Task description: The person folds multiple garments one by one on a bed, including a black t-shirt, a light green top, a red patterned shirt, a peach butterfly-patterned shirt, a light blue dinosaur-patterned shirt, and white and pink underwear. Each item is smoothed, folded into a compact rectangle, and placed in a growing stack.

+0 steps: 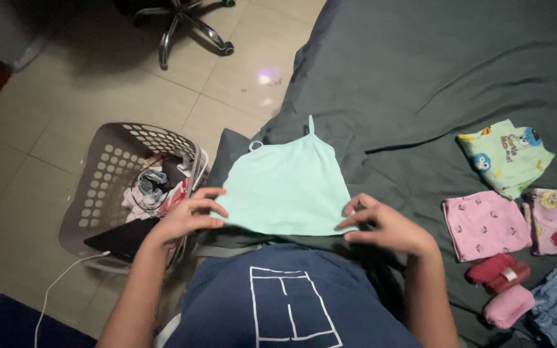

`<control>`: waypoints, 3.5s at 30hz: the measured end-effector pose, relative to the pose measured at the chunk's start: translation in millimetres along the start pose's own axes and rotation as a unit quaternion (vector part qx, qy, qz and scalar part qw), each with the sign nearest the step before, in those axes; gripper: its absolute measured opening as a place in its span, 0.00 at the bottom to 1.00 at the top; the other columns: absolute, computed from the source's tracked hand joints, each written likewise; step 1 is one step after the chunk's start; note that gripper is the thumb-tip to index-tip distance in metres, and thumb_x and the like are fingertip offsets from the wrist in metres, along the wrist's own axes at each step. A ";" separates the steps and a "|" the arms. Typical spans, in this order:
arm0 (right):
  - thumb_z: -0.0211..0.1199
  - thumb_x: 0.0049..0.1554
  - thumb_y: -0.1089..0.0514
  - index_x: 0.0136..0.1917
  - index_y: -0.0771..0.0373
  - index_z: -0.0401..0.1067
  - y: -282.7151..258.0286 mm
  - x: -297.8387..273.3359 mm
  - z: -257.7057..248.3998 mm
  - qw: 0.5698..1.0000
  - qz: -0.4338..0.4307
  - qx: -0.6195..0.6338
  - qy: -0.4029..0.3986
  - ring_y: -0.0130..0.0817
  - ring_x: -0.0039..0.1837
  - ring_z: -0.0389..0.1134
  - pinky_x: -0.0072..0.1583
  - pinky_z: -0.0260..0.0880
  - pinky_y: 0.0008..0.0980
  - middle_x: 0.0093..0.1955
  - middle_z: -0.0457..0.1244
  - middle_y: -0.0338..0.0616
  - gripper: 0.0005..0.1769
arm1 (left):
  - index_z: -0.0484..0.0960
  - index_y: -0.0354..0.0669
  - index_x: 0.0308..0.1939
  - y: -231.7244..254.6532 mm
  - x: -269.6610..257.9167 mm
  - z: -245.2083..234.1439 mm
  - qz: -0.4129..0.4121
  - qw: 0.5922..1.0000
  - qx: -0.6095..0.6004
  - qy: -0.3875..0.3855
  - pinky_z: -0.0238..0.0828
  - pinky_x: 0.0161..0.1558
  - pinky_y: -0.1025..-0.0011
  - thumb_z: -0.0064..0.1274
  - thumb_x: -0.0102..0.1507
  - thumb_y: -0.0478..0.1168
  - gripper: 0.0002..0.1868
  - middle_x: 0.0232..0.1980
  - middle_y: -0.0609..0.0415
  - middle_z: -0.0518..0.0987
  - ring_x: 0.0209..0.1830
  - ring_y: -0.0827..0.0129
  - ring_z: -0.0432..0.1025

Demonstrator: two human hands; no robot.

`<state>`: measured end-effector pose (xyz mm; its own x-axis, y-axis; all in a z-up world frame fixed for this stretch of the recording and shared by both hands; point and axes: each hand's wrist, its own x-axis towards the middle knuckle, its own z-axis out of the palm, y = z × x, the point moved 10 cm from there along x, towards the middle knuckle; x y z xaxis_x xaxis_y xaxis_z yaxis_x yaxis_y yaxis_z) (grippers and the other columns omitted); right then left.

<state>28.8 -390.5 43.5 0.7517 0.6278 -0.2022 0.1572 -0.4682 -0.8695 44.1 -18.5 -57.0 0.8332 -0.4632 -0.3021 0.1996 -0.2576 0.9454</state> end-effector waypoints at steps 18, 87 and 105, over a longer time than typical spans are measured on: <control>0.70 0.59 0.57 0.50 0.64 0.80 34.1 41.6 -125.5 0.855 0.014 0.335 0.394 0.22 0.48 0.62 0.51 0.61 0.22 0.48 0.66 0.35 0.09 | 0.77 0.31 0.61 104.4 100.1 -55.5 0.077 0.929 -0.358 0.052 0.69 0.60 0.69 0.63 0.62 0.31 0.23 0.53 0.50 0.82 0.56 0.66 0.73; 0.66 0.53 0.63 0.50 0.64 0.64 -16.2 -2.0 10.6 0.882 0.093 0.017 0.461 0.32 0.48 0.64 0.53 0.68 0.30 0.44 0.63 0.43 0.14 | 0.61 0.36 0.76 84.7 44.5 148.8 0.182 0.964 -0.192 0.019 0.52 0.77 0.52 0.42 0.71 0.52 0.34 0.78 0.39 0.63 0.79 0.48 0.57; 0.58 0.59 0.45 0.73 0.55 0.66 -60.4 126.8 122.9 0.882 -0.126 -0.438 0.123 0.44 0.83 0.46 0.78 0.35 0.64 0.79 0.55 0.41 0.31 | 0.76 0.31 0.55 3.9 23.5 37.7 0.074 0.893 0.265 0.357 0.74 0.45 0.59 0.65 0.55 0.43 0.28 0.47 0.38 0.77 0.40 0.46 0.76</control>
<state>35.8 -206.2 15.0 0.7217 0.6767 0.1455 0.6921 -0.7016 -0.1698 45.0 -62.3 -65.0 0.9844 0.0848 0.1543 -0.0535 -0.6911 0.7208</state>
